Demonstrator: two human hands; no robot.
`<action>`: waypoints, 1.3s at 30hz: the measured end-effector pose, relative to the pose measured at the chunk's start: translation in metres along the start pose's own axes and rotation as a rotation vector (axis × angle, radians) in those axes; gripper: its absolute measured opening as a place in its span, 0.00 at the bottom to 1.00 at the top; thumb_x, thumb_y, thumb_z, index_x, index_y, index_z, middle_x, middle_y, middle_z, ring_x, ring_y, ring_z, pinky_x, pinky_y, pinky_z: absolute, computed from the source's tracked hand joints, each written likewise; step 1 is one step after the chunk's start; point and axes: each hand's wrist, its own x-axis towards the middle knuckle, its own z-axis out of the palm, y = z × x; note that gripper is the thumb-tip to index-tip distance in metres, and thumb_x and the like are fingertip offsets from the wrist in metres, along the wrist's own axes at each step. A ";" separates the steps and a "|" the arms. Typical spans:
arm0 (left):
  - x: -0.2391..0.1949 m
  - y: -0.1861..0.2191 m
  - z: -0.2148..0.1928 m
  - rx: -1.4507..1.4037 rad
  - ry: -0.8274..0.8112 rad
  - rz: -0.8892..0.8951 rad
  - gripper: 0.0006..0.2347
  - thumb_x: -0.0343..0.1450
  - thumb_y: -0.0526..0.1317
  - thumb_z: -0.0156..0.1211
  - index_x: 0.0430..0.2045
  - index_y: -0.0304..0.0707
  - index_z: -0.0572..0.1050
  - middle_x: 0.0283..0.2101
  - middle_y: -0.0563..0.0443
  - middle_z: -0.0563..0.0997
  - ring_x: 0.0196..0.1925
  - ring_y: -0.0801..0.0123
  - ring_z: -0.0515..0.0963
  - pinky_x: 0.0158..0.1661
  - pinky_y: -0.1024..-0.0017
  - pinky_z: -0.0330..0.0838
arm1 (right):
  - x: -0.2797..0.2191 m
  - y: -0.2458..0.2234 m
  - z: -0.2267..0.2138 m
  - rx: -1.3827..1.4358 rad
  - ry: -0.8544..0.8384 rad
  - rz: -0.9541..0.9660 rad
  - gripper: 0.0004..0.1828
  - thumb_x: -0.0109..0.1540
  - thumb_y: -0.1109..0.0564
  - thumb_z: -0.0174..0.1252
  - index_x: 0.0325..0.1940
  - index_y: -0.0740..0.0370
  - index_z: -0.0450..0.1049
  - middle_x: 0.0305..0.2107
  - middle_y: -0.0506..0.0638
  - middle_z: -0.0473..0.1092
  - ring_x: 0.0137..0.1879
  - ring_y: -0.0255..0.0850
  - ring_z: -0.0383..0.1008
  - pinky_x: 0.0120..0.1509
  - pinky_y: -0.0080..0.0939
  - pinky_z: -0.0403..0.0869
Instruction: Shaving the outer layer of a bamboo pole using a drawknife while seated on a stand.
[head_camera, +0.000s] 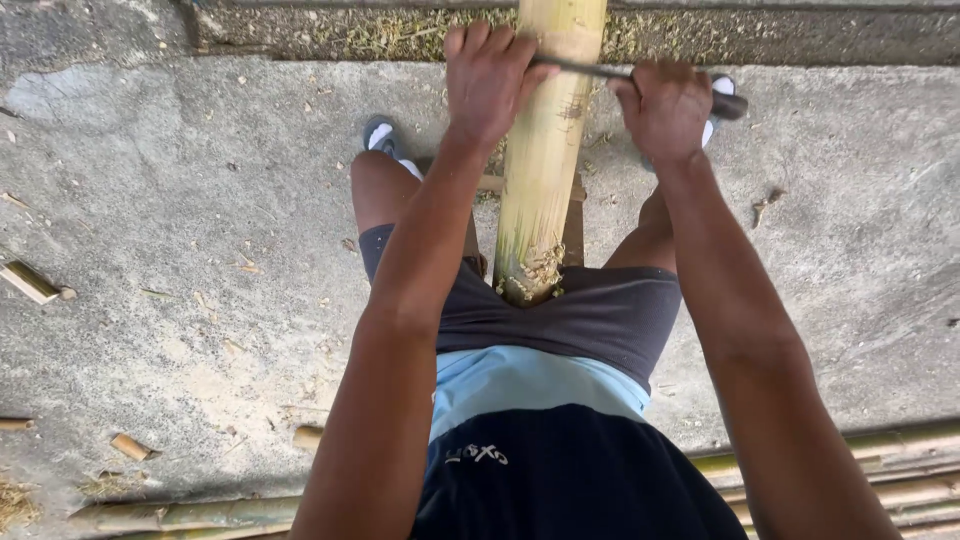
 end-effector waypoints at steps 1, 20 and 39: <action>-0.014 0.001 0.000 0.003 0.008 0.005 0.16 0.70 0.58 0.64 0.32 0.46 0.80 0.32 0.55 0.75 0.40 0.62 0.69 0.45 0.60 0.56 | -0.008 -0.002 -0.002 -0.003 0.009 -0.003 0.28 0.76 0.38 0.56 0.28 0.55 0.69 0.21 0.46 0.68 0.31 0.41 0.68 0.40 0.48 0.71; -0.097 0.007 -0.045 -0.039 -0.473 -0.009 0.11 0.65 0.44 0.71 0.32 0.39 0.79 0.31 0.52 0.78 0.40 0.62 0.78 0.44 0.60 0.71 | -0.070 -0.058 -0.051 0.097 -0.421 -0.052 0.19 0.70 0.48 0.66 0.29 0.55 0.72 0.20 0.45 0.66 0.25 0.37 0.67 0.32 0.39 0.69; -0.030 -0.053 0.026 0.107 -0.389 0.007 0.06 0.65 0.42 0.70 0.22 0.44 0.80 0.18 0.55 0.78 0.18 0.72 0.76 0.20 0.67 0.73 | 0.010 -0.012 0.001 0.008 -0.299 -0.041 0.28 0.76 0.49 0.64 0.21 0.53 0.70 0.11 0.41 0.64 0.15 0.30 0.58 0.19 0.37 0.59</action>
